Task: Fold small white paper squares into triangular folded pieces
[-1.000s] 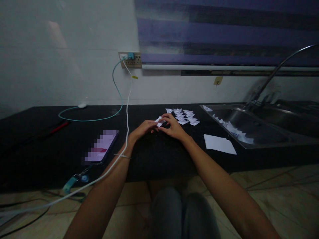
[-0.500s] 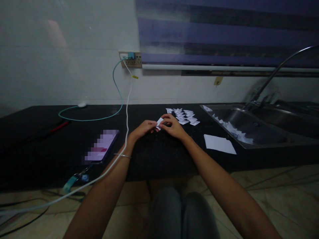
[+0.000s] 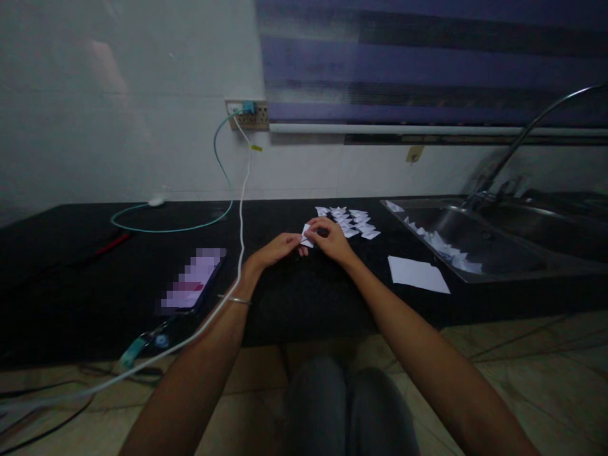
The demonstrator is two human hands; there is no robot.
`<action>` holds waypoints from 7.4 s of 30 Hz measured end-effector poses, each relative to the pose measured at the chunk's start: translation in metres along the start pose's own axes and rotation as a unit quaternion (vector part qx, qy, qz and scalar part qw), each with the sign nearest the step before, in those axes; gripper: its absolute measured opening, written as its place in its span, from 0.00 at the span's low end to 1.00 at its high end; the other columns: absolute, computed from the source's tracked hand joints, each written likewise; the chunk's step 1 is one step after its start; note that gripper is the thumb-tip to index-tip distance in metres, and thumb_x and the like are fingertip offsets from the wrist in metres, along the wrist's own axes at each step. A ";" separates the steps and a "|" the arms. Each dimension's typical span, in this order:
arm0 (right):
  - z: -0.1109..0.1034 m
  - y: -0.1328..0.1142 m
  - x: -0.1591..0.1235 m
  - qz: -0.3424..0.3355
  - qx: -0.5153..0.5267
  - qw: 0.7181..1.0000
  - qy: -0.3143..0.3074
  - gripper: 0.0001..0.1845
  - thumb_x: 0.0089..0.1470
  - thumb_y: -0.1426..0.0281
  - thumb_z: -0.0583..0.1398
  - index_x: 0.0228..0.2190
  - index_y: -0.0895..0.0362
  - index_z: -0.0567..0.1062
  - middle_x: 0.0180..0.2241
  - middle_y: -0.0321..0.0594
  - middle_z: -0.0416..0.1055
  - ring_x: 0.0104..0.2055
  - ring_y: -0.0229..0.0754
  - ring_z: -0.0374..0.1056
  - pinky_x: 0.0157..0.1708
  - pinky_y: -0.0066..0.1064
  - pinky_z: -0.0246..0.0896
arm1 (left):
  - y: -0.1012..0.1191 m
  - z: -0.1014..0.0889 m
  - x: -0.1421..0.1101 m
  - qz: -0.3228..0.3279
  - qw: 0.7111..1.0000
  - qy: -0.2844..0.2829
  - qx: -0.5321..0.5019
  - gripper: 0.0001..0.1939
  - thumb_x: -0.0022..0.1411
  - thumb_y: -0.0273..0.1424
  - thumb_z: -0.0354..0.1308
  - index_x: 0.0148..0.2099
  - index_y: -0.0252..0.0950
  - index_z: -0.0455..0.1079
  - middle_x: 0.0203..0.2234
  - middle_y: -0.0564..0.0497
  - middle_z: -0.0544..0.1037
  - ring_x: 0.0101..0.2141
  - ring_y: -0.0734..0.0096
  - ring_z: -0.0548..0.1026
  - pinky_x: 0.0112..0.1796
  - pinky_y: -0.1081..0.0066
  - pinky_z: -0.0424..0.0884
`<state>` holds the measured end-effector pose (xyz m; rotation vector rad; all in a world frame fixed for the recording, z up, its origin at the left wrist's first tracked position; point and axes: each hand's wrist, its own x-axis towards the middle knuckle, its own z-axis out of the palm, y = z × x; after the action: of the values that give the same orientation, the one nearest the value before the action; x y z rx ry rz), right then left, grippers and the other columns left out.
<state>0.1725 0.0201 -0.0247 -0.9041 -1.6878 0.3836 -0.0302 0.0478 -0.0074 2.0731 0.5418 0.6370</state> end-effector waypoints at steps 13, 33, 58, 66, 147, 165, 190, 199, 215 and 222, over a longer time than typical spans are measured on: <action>0.003 0.006 0.004 0.001 0.048 0.998 0.041 0.09 0.50 0.63 0.70 0.27 0.55 0.80 0.35 0.43 0.77 0.39 0.44 0.73 0.42 0.39 0.67 | 0.009 0.011 -0.003 0.012 0.999 0.026 0.039 0.32 0.68 0.58 0.47 0.32 0.33 0.72 0.29 0.46 0.79 0.32 0.68 0.75 0.38 0.69 0.71; 0.009 0.003 0.003 0.123 0.113 0.986 0.028 0.15 0.45 0.58 0.69 0.27 0.55 0.76 0.29 0.38 0.76 0.32 0.41 0.71 0.38 0.36 0.66 | 0.000 0.010 -0.002 0.034 0.998 0.041 0.032 0.38 0.65 0.64 0.46 0.30 0.33 0.72 0.26 0.46 0.79 0.29 0.69 0.75 0.36 0.70 0.71; -0.001 0.001 0.001 0.168 0.119 0.979 0.002 0.13 0.41 0.64 0.72 0.29 0.57 0.80 0.31 0.39 0.81 0.34 0.44 0.76 0.38 0.36 0.70 | 0.008 0.010 -0.001 -0.046 0.993 0.107 -0.033 0.30 0.66 0.57 0.53 0.29 0.34 0.69 0.20 0.51 0.74 0.21 0.75 0.69 0.25 0.74 0.61; 0.001 -0.013 0.000 0.103 0.044 0.992 0.061 0.05 0.48 0.67 0.69 0.28 0.55 0.83 0.29 0.40 0.82 0.33 0.46 0.77 0.39 0.39 0.71 | -0.004 0.006 0.008 -0.150 0.976 0.108 -0.117 0.37 0.72 0.55 0.40 0.24 0.33 0.69 0.14 0.49 0.72 0.16 0.76 0.68 0.20 0.74 0.55; -0.004 -0.022 -0.007 -0.180 -0.217 0.950 -0.134 0.12 0.60 0.79 0.60 0.40 0.57 0.83 0.45 0.49 0.76 0.47 0.46 0.73 0.48 0.41 0.71 | -0.001 0.002 0.001 -0.059 0.975 0.160 -0.141 0.17 0.58 0.43 0.64 0.28 0.33 0.70 0.19 0.54 0.73 0.21 0.77 0.69 0.26 0.76 0.66; -0.002 -0.023 -0.009 -0.114 -0.155 0.972 -0.132 0.09 0.61 0.71 0.63 0.39 0.57 0.84 0.44 0.47 0.76 0.45 0.43 0.73 0.48 0.38 0.69 | -0.013 0.007 0.004 -0.024 0.983 0.178 -0.046 0.20 0.58 0.49 0.61 0.32 0.36 0.66 0.22 0.54 0.72 0.26 0.74 0.70 0.28 0.74 0.65; 0.013 -0.007 -0.006 0.106 0.022 0.994 -0.016 0.17 0.56 0.57 0.64 0.33 0.58 0.83 0.31 0.41 0.80 0.33 0.42 0.72 0.34 0.31 0.64 | -0.003 0.017 0.001 -0.026 0.982 0.151 0.111 0.22 0.72 0.42 0.46 0.37 0.32 0.74 0.23 0.52 0.72 0.25 0.70 0.69 0.29 0.72 0.62; 0.017 -0.011 -0.003 0.157 0.117 0.980 0.029 0.15 0.46 0.61 0.69 0.36 0.57 0.81 0.34 0.42 0.80 0.36 0.44 0.75 0.41 0.37 0.71 | 0.000 0.018 0.000 0.016 0.980 0.184 0.072 0.20 0.67 0.46 0.54 0.35 0.35 0.74 0.28 0.51 0.76 0.34 0.65 0.72 0.35 0.71 0.68; 0.006 -0.023 -0.003 0.206 0.173 0.961 -0.062 0.14 0.44 0.62 0.69 0.34 0.57 0.81 0.31 0.37 0.76 0.33 0.39 0.68 0.35 0.32 0.64 | 0.002 0.013 0.001 -0.009 0.985 0.172 -0.019 0.23 0.65 0.54 0.54 0.35 0.37 0.67 0.29 0.54 0.69 0.32 0.71 0.66 0.34 0.72 0.64; 0.002 -0.017 0.001 0.211 0.213 0.954 0.002 0.24 0.37 0.65 0.73 0.39 0.56 0.78 0.34 0.40 0.79 0.37 0.43 0.75 0.43 0.38 0.70 | 0.006 0.015 0.001 -0.013 0.991 0.133 -0.022 0.28 0.61 0.56 0.57 0.29 0.34 0.69 0.22 0.55 0.68 0.26 0.73 0.66 0.29 0.73 0.61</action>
<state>0.1645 0.0098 -0.0138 -0.9286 -1.3223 0.9936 -0.0192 0.0359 -0.0098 1.9492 0.6980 0.9106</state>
